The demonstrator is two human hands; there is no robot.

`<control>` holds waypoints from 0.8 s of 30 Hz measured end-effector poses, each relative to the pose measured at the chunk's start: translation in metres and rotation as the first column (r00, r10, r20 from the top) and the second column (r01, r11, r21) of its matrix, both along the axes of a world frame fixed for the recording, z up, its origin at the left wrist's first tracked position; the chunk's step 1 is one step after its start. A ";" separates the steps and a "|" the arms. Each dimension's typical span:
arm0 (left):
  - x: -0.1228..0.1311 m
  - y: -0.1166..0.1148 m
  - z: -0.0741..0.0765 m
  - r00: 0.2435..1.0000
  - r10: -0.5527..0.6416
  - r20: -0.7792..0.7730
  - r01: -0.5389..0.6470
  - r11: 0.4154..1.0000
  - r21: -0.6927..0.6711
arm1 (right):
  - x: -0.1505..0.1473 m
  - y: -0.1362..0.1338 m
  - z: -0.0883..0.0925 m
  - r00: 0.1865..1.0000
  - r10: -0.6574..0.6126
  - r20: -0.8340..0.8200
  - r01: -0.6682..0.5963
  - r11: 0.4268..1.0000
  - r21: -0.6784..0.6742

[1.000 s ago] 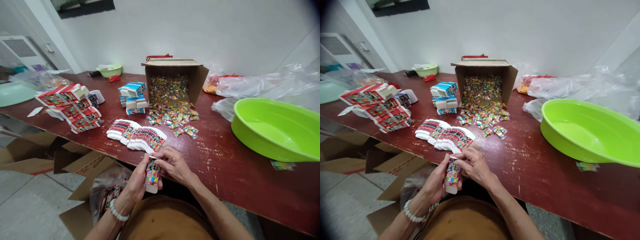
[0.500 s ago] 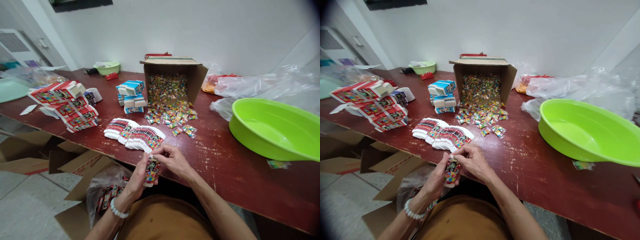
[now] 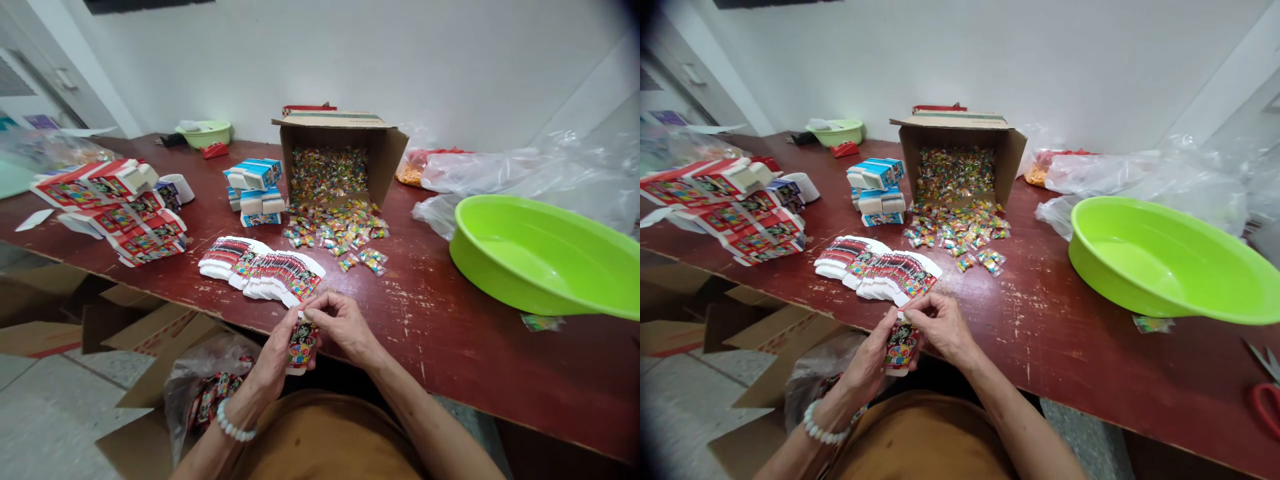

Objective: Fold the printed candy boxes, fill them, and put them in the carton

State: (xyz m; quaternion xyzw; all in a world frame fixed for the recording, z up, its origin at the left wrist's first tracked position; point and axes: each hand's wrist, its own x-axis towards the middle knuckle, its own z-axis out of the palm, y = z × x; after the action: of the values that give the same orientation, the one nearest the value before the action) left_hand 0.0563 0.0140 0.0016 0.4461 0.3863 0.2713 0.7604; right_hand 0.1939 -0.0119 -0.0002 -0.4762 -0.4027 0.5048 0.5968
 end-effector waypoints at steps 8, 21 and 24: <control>0.002 -0.002 -0.003 1.000 0.006 0.018 -0.004 0.991 -0.134 | 0.008 -0.007 0.004 0.947 0.036 0.318 -0.074 0.992 0.107; -0.001 -0.006 -0.011 0.991 -0.054 -0.119 0.042 0.994 -0.099 | 0.020 -0.009 0.014 0.798 -0.001 0.603 -0.153 0.967 0.204; 0.000 -0.002 -0.011 0.994 -0.022 -0.103 0.011 0.994 -0.106 | 0.022 -0.012 0.016 0.797 0.111 0.593 -0.279 0.939 0.199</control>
State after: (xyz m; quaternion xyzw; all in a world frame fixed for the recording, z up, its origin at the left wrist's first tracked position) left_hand 0.0567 0.0117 -0.0093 0.4222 0.4353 0.2205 0.7640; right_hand 0.2161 -0.0238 0.0161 -0.4732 -0.6771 0.3358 0.4526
